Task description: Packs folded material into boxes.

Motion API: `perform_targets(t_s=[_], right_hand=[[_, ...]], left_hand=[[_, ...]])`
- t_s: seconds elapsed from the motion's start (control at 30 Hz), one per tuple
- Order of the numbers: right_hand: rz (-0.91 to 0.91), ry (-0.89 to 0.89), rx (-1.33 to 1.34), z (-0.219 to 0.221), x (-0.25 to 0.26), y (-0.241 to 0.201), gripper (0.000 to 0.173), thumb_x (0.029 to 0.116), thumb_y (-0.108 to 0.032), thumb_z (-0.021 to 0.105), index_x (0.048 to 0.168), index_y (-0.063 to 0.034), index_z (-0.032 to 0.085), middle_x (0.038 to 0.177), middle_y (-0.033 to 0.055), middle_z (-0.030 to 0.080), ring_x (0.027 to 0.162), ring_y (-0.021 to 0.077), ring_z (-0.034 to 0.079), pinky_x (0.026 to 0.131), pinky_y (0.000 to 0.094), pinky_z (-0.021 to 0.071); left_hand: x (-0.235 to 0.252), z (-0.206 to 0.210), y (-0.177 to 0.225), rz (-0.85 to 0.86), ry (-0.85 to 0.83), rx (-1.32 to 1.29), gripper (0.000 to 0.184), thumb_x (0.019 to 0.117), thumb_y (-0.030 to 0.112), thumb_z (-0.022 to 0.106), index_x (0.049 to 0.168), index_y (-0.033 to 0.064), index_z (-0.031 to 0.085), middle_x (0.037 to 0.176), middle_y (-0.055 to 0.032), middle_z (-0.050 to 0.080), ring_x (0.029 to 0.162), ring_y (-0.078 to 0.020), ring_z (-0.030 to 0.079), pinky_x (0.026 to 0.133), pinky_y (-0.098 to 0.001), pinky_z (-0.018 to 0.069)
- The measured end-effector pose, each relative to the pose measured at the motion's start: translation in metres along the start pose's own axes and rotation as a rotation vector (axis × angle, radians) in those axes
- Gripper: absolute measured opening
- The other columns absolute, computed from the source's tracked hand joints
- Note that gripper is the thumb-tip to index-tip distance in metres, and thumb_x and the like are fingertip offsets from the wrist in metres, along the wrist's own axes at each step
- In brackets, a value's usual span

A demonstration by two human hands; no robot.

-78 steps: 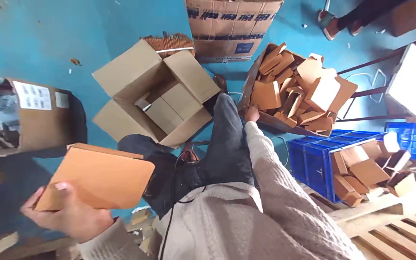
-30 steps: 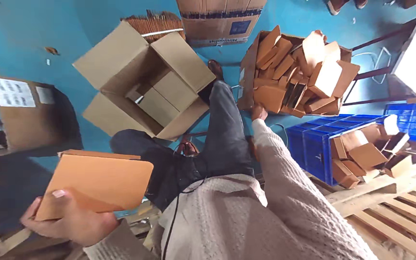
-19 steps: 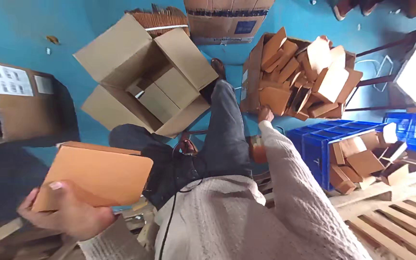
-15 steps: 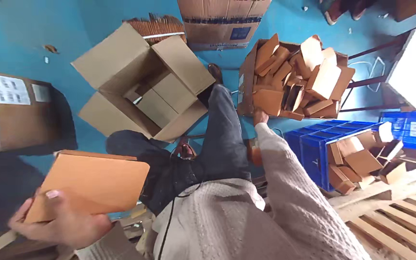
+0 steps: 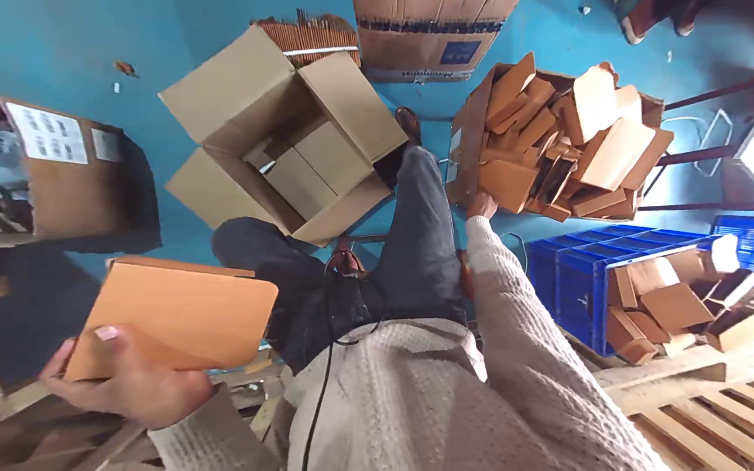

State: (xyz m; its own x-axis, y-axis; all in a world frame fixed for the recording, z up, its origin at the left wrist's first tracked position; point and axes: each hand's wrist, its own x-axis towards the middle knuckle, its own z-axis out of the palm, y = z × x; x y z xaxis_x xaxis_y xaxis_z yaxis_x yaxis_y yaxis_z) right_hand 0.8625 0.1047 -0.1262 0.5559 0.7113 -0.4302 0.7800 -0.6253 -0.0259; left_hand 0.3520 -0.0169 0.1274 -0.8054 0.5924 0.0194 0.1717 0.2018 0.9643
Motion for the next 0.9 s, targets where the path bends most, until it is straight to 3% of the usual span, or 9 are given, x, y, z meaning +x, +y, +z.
perform_targets(t_s=[0.1, 0.2, 0.33, 0.47, 0.6, 0.67, 0.73, 0.8, 0.9], right_hand=[[0.052, -0.041, 0.005, 0.002, -0.019, -0.007, 0.033, 0.1028, -0.023, 0.054, 0.117, 0.0019, 0.071, 0.117, 0.0247, 0.071, 0.118, 0.0424, 0.064, 0.106, 0.0597, 0.0430], [0.076, -0.149, -0.005, -0.007, -0.018, 0.019, 0.043, 0.1053, -0.036, 0.052, 0.125, -0.0006, 0.068, 0.124, 0.0281, 0.067, 0.118, 0.0478, 0.062, 0.096, 0.0671, 0.0477], [0.033, -0.036, 0.020, 0.006, -0.027, 0.004, 0.034, 0.1039, -0.025, 0.054, 0.122, -0.0032, 0.071, 0.120, 0.0224, 0.071, 0.120, 0.0416, 0.063, 0.109, 0.0612, 0.0384], [-0.063, -0.085, -0.056, 0.009, -0.033, 0.013, 0.033, 0.1045, -0.026, 0.052, 0.116, -0.0033, 0.073, 0.113, 0.0229, 0.073, 0.114, 0.0436, 0.066, 0.103, 0.0645, 0.0427], [-0.055, -0.146, -0.062, -0.005, -0.029, 0.020, 0.035, 0.1049, -0.026, 0.052, 0.116, 0.0006, 0.071, 0.116, 0.0277, 0.070, 0.113, 0.0475, 0.065, 0.096, 0.0673, 0.0464], [0.080, -0.136, -0.015, -0.006, -0.023, 0.022, 0.042, 0.1051, -0.033, 0.052, 0.124, -0.0007, 0.069, 0.125, 0.0261, 0.067, 0.123, 0.0454, 0.061, 0.103, 0.0665, 0.0430], [0.105, -0.088, -0.013, 0.004, -0.031, 0.016, 0.038, 0.1036, -0.028, 0.054, 0.128, -0.0033, 0.068, 0.128, 0.0225, 0.068, 0.127, 0.0416, 0.059, 0.111, 0.0625, 0.0375], [0.022, -0.077, -0.042, 0.008, -0.030, 0.013, 0.035, 0.1031, -0.026, 0.055, 0.125, -0.0037, 0.069, 0.123, 0.0221, 0.070, 0.122, 0.0414, 0.062, 0.109, 0.0621, 0.0388], [-0.025, -0.173, -0.064, 0.001, -0.032, 0.022, 0.042, 0.1055, -0.035, 0.050, 0.122, -0.0020, 0.070, 0.119, 0.0244, 0.070, 0.118, 0.0433, 0.064, 0.105, 0.0636, 0.0431]], left_hand=[[-0.007, 0.007, 0.003, 0.003, -0.012, 0.026, 0.059, 0.1004, 0.014, 0.061, 0.145, -0.0113, 0.032, 0.133, -0.0155, 0.055, 0.119, -0.0169, 0.060, 0.103, -0.0340, 0.0530], [-0.009, 0.009, 0.004, -0.009, -0.004, 0.048, 0.059, 0.1009, 0.015, 0.061, 0.146, -0.0103, 0.033, 0.134, -0.0156, 0.056, 0.121, -0.0169, 0.060, 0.104, -0.0335, 0.0524], [-0.001, 0.017, 0.006, -0.009, -0.052, 0.042, 0.056, 0.1010, 0.012, 0.060, 0.145, -0.0100, 0.034, 0.132, -0.0152, 0.056, 0.120, -0.0171, 0.060, 0.103, -0.0344, 0.0524], [-0.002, 0.023, 0.006, -0.001, -0.079, -0.014, 0.056, 0.1012, 0.012, 0.060, 0.145, -0.0104, 0.032, 0.131, -0.0149, 0.057, 0.119, -0.0180, 0.061, 0.103, -0.0360, 0.0532], [-0.004, 0.022, 0.002, -0.012, -0.072, 0.016, 0.057, 0.1010, 0.013, 0.060, 0.145, -0.0102, 0.032, 0.130, -0.0135, 0.056, 0.118, -0.0160, 0.061, 0.103, -0.0342, 0.0531], [-0.005, 0.018, 0.002, -0.029, -0.048, -0.003, 0.057, 0.1015, 0.012, 0.060, 0.146, -0.0101, 0.032, 0.132, -0.0154, 0.056, 0.120, -0.0180, 0.061, 0.104, -0.0358, 0.0525], [-0.003, 0.013, 0.005, -0.015, -0.040, -0.026, 0.055, 0.1021, 0.011, 0.058, 0.146, -0.0100, 0.032, 0.132, -0.0156, 0.056, 0.120, -0.0185, 0.060, 0.104, -0.0362, 0.0525], [0.003, 0.015, 0.004, 0.023, -0.045, -0.054, 0.054, 0.1021, 0.010, 0.058, 0.144, -0.0116, 0.033, 0.130, -0.0160, 0.057, 0.118, -0.0188, 0.062, 0.102, -0.0363, 0.0537], [0.000, 0.013, 0.001, 0.012, -0.061, -0.062, 0.054, 0.1018, 0.009, 0.057, 0.144, -0.0122, 0.031, 0.129, -0.0161, 0.056, 0.117, -0.0186, 0.062, 0.102, -0.0362, 0.0540]])
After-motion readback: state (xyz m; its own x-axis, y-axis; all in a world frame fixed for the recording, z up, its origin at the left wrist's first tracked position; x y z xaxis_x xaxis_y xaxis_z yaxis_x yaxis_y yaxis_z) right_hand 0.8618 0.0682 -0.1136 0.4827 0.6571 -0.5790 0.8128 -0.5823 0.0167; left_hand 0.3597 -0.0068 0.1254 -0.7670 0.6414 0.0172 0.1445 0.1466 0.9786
